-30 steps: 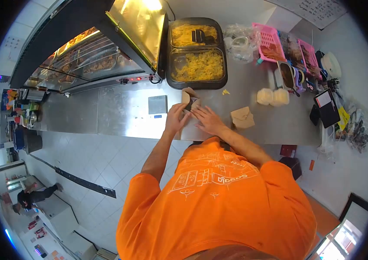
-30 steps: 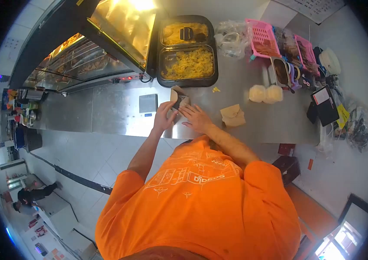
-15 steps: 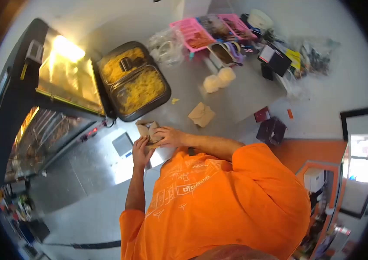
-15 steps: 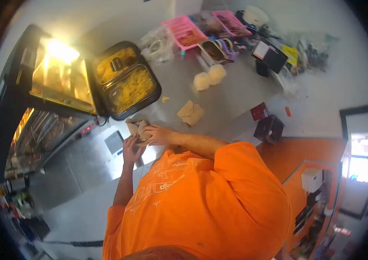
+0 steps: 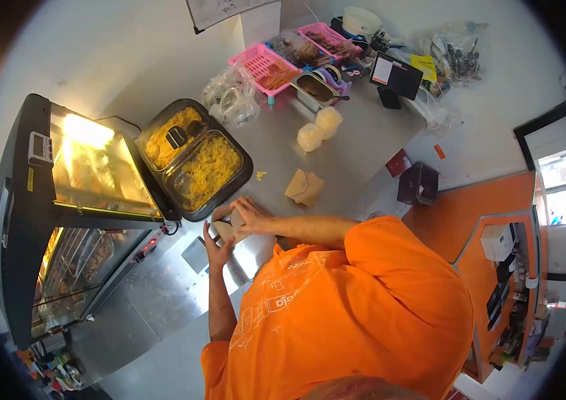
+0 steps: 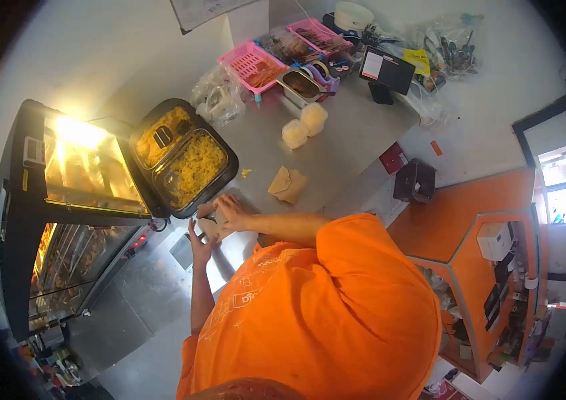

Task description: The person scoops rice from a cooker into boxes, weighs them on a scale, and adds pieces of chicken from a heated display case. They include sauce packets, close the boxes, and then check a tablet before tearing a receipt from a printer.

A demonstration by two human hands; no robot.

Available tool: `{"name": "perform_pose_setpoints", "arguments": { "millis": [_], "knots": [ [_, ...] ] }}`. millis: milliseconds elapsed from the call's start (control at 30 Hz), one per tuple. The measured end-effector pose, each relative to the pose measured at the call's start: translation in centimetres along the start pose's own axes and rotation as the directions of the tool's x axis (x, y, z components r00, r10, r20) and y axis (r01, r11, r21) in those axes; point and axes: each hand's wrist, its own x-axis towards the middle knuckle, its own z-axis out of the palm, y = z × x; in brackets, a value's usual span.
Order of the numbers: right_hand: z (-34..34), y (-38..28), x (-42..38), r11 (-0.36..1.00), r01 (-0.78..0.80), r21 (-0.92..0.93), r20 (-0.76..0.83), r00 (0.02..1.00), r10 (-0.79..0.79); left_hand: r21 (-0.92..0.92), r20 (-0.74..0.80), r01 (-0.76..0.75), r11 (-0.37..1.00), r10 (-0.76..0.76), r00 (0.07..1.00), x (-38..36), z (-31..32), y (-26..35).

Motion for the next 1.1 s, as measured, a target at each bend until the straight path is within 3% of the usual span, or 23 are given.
{"name": "perform_pose_setpoints", "arguments": {
  "millis": [33, 133, 233, 333, 367, 433, 467, 533, 600, 667, 733, 767, 867, 967, 1067, 1100],
  "knots": [
    [0.2, 0.2, 0.3, 0.999, -0.016, -0.040, -0.029, 0.999, 0.015, -0.216, 0.142, 0.187, 0.958, -0.158, 0.977, 0.5, -0.5, 0.0],
    [-2.2, -1.0, 1.5, 0.997, 0.001, 0.082, 0.012, 1.000, -0.002, -0.204, 0.293, 0.122, 0.971, -0.058, 0.954, 1.7, -1.0, 1.1],
    [-3.4, -0.1, 1.9, 0.967, 0.239, 0.086, 0.305, 0.918, -0.254, -0.175, 0.285, 0.107, 0.979, -0.054, 0.957, 1.7, -0.7, 0.7],
    [-2.0, 3.3, 0.6, 0.856, 0.504, -0.117, 0.412, 0.809, -0.420, -0.158, 0.223, 0.052, 0.986, -0.016, 0.975, 0.3, -0.3, 0.4],
    [-2.6, 3.1, -0.3, 0.849, 0.497, -0.178, 0.406, 0.823, -0.396, -0.124, 0.181, -0.042, 0.991, 0.064, 0.981, -0.5, 0.3, 0.7],
    [-3.3, 3.1, -2.2, 0.862, 0.463, -0.207, 0.341, 0.860, -0.380, -0.135, 0.211, 0.162, 0.977, -0.132, 0.969, -1.2, 1.3, -0.4],
    [-3.2, 3.4, -3.2, 0.883, 0.434, -0.176, 0.286, 0.881, -0.376, -0.092, 0.206, 0.176, 0.980, -0.154, 0.966, -1.5, 1.8, 0.4],
    [-4.1, 3.3, -4.5, 0.912, 0.356, -0.204, 0.200, 0.927, -0.317, -0.173, 0.118, 0.239, 0.956, -0.220, 0.968, -2.6, 3.3, 4.0],
    [-5.0, 3.5, -5.4, 0.946, 0.274, -0.175, 0.122, 0.959, -0.256, -0.067, 0.081, 0.304, 0.950, -0.299, 0.951, -3.4, 4.7, 5.3],
    [-5.5, 4.1, -6.1, 0.977, 0.196, -0.080, 0.057, 0.980, -0.192, 0.159, -0.010, 0.133, 0.978, -0.133, 0.991, -3.3, 6.0, 6.6],
    [-6.6, 3.4, -6.6, 0.989, 0.097, -0.116, 0.080, 0.993, -0.088, 0.516, -0.029, -0.238, 0.823, 0.294, 0.955, -2.7, 6.5, 8.6],
    [-7.0, 3.0, -6.7, 0.990, 0.047, -0.136, 0.088, 0.995, -0.036, 0.465, 0.053, -0.349, 0.813, 0.368, 0.928, -1.9, 6.3, 9.2],
    [-6.8, 3.8, -7.0, 0.997, 0.028, -0.075, 0.080, 0.997, -0.022, 0.391, 0.179, -0.363, 0.846, 0.317, 0.932, -0.3, 7.0, 6.8],
    [-6.5, 4.2, -7.0, 0.986, -0.130, 0.100, 0.124, 0.985, 0.117, 0.391, 0.153, -0.358, 0.848, 0.324, 0.934, -0.5, 7.6, 7.2],
    [-6.2, 4.0, -5.1, 0.988, 0.087, 0.126, -0.054, 0.995, -0.081, 0.364, 0.148, -0.411, 0.836, 0.384, 0.911, -1.4, 8.2, 4.9],
    [-6.1, 4.0, -3.8, 0.984, 0.006, 0.177, 0.077, 0.997, -0.020, 0.359, 0.076, -0.374, 0.855, 0.372, 0.925, -1.8, 8.5, 5.4]
  ]
}}
